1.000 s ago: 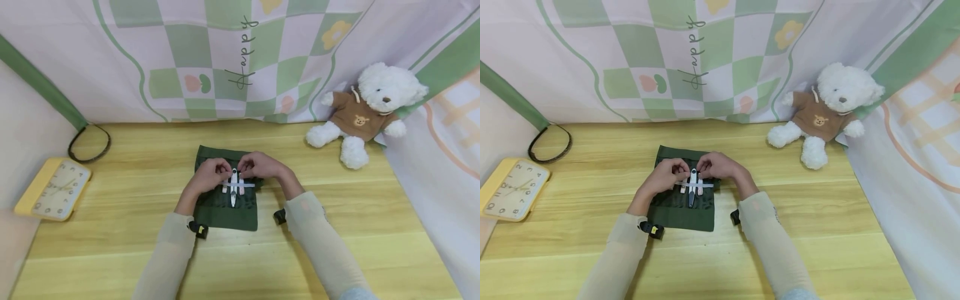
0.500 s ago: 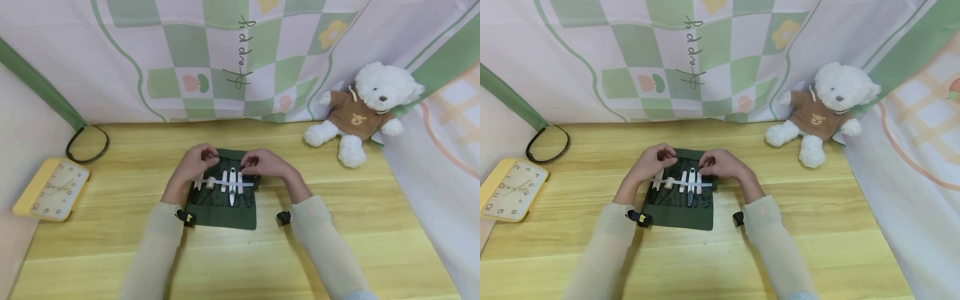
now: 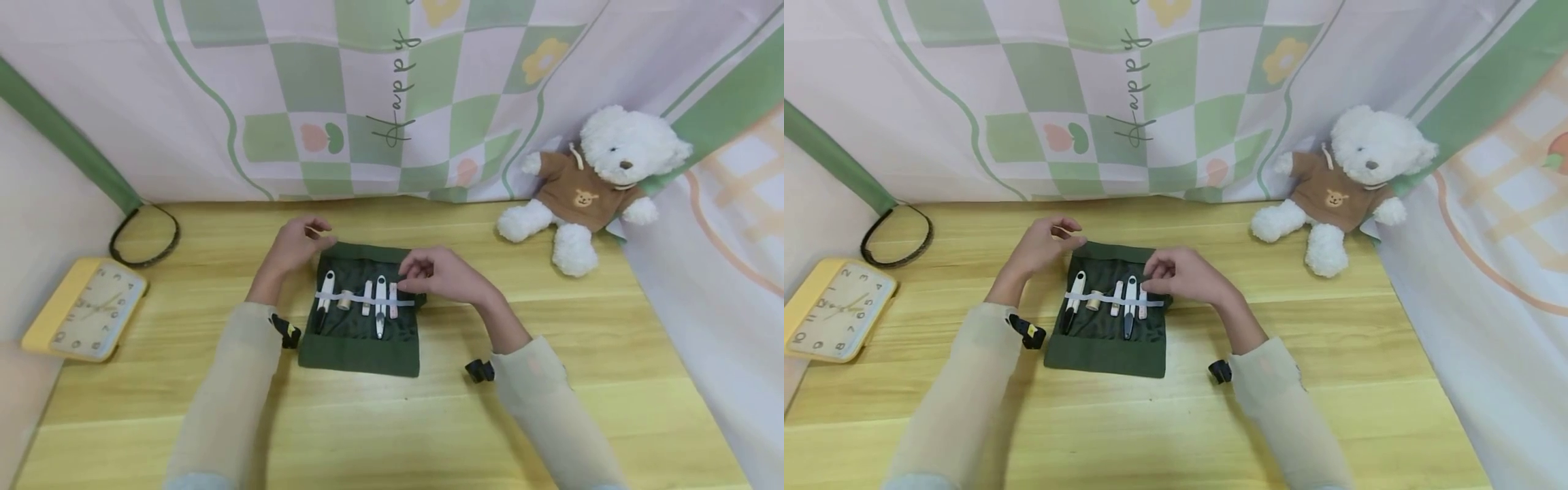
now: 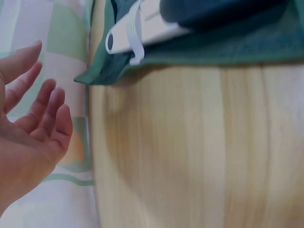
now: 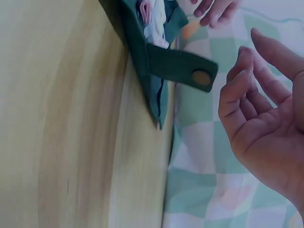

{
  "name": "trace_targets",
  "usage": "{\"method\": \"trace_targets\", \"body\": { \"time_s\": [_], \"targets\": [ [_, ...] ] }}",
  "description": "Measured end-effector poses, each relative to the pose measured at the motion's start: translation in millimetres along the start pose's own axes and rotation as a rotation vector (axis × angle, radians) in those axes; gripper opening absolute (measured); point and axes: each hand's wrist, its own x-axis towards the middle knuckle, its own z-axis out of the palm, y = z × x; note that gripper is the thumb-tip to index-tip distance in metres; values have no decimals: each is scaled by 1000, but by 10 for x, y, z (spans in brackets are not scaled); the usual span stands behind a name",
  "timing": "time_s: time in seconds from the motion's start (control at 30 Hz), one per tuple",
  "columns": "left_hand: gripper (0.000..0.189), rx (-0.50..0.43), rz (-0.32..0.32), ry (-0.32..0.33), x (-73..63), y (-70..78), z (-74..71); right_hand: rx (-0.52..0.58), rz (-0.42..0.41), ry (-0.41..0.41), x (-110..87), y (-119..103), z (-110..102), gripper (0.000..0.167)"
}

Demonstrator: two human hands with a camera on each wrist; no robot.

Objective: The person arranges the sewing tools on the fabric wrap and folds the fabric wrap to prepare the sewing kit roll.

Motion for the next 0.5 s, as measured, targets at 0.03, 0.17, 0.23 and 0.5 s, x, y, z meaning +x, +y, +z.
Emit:
{"method": "trace_targets", "body": {
  "time_s": [0.03,0.17,0.23,0.5],
  "targets": [
    [35,2,-7,5,12,-8,-14,19,1,-15,-19,-10,13,16],
    [36,2,-23,-10,46,-51,-50,93,28,-103,-88,-33,96,9],
    [37,7,-27,-34,59,-80,-51,117,58,-150,-115,-19,152,9],
    [39,19,-56,-105,70,-158,-29,115,166,-283,-208,58,375,7]
  ]
}}
